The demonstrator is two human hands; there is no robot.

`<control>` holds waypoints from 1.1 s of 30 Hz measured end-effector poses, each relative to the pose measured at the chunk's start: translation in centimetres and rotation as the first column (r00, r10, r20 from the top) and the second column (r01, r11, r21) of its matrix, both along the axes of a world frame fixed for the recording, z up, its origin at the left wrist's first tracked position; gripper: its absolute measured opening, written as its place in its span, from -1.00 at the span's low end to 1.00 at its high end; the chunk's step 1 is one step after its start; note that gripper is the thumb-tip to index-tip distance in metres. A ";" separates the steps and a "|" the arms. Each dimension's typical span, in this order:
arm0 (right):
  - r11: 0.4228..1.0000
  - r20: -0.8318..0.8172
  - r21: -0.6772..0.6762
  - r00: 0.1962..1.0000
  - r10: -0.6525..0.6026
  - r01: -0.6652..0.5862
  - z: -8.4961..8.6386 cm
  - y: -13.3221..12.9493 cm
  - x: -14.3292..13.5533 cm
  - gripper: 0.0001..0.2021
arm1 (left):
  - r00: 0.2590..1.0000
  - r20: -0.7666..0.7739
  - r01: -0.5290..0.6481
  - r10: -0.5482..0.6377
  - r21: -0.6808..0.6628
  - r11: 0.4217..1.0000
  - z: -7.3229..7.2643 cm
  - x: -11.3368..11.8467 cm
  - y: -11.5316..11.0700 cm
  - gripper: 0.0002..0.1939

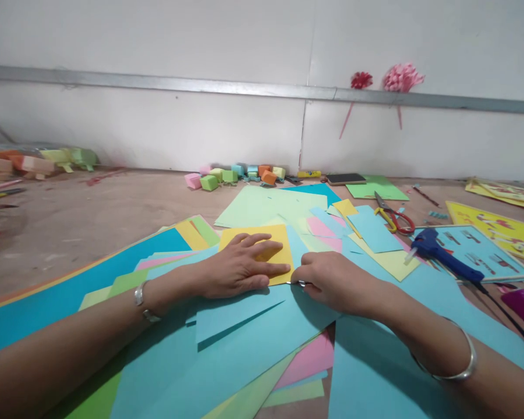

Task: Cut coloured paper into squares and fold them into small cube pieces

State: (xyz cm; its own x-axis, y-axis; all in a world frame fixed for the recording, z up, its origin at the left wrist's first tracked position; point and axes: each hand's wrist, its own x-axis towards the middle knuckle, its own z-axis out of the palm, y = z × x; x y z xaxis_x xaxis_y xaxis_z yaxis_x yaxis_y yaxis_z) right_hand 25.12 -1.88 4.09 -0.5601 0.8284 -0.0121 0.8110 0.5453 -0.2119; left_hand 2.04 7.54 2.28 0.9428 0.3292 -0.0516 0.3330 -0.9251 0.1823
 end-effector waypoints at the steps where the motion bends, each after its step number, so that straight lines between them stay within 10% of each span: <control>1: 1.000 0.009 -0.014 1.000 0.000 0.000 0.0 0.0 0.0 -0.74 | 1.000 -0.006 0.021 -0.021 -0.021 1.000 -0.1 -0.1 0.4 -0.55; 33: 0.999 -0.070 -0.049 0.998 -0.001 -0.003 -0.2 -0.1 -2.1 -0.77 | 0.998 -0.039 -0.052 0.048 -0.093 0.994 -0.3 0.3 0.0 -0.47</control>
